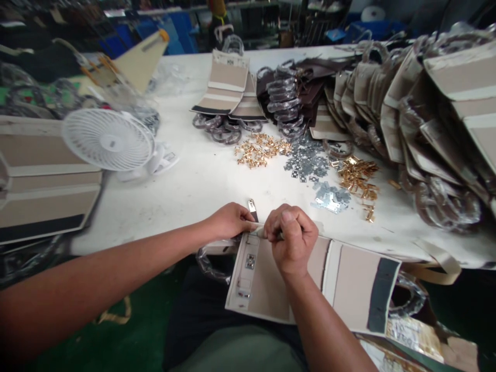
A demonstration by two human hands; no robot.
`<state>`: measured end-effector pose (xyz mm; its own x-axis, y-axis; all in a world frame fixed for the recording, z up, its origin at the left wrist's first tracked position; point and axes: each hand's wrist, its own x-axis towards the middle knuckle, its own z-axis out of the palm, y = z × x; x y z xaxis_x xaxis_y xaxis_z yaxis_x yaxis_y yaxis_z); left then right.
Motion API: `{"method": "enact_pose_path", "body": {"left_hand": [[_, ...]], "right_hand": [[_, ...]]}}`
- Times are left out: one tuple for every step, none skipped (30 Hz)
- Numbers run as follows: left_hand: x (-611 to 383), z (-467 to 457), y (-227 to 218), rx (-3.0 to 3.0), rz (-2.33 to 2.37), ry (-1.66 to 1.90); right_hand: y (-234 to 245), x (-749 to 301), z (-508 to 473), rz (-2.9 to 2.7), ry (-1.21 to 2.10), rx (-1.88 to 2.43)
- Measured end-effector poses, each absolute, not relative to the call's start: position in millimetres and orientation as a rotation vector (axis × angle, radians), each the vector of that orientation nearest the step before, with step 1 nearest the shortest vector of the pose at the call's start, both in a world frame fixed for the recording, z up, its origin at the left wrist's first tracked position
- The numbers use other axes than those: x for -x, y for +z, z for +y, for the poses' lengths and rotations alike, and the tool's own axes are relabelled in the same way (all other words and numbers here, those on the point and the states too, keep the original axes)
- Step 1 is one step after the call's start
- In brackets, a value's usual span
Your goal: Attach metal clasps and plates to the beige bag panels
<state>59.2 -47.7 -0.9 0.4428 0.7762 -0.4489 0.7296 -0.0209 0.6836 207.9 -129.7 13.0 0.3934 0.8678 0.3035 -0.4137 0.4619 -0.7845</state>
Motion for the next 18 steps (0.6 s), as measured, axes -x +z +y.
{"method": "enact_pose_path", "body": {"left_hand": [[-59, -48, -1, -1.76, 1.294, 0.077], [-58, -49, -2, -1.759, 1.288, 0.092], [-58, -49, -3, -1.757, 1.276, 0.106], [-58, -50, -3, -1.756, 1.263, 0.117], [-57, -50, -4, -1.758, 1.249, 0.125], [-57, -50, -5, -1.763, 1.233, 0.131], [-56, -49, -5, -1.765, 1.215, 0.135], [-55, -50, -5, -1.764, 1.201, 0.139], [-55, -50, -5, -1.759, 1.19, 0.145], [-54, -50, -5, -1.748, 1.181, 0.152], [-53, -51, -4, -1.733, 1.177, 0.161], [-52, -52, -4, -1.713, 1.179, 0.172], [-51, -52, -3, -1.692, 1.185, 0.185], [-50, -53, -3, -1.669, 1.188, 0.195], [-50, -53, -3, -1.642, 1.189, 0.203], [-49, -54, -3, -1.616, 1.185, 0.208], [-50, -54, -3, -1.59, 1.181, 0.218], [-51, -54, -3, -1.564, 1.181, 0.24]], "right_hand": [[13, -207, -129, -0.795, 0.902, 0.683], [13, -206, -128, -0.808, 0.905, 0.686], [12, -204, -127, -0.826, 0.906, 0.692], [12, -202, -127, -0.848, 0.906, 0.701], [11, -201, -126, -0.874, 0.904, 0.72], [10, -199, -126, -0.908, 0.902, 0.75], [10, -197, -125, -0.955, 0.903, 0.792], [10, -195, -125, -1.011, 0.904, 0.841], [11, -194, -124, -1.072, 0.909, 0.893], [12, -194, -123, -1.123, 0.921, 0.938], [15, -194, -121, -1.153, 0.941, 0.972], [18, -194, -119, -1.156, 0.961, 0.988], [22, -193, -116, -1.137, 0.976, 0.985], [26, -193, -114, -1.108, 0.988, 0.967], [30, -192, -112, -1.086, 0.999, 0.94], [34, -190, -111, -1.082, 1.01, 0.915], [37, -187, -110, -1.103, 1.024, 0.901], [39, -185, -110, -1.145, 1.041, 0.901]]}}
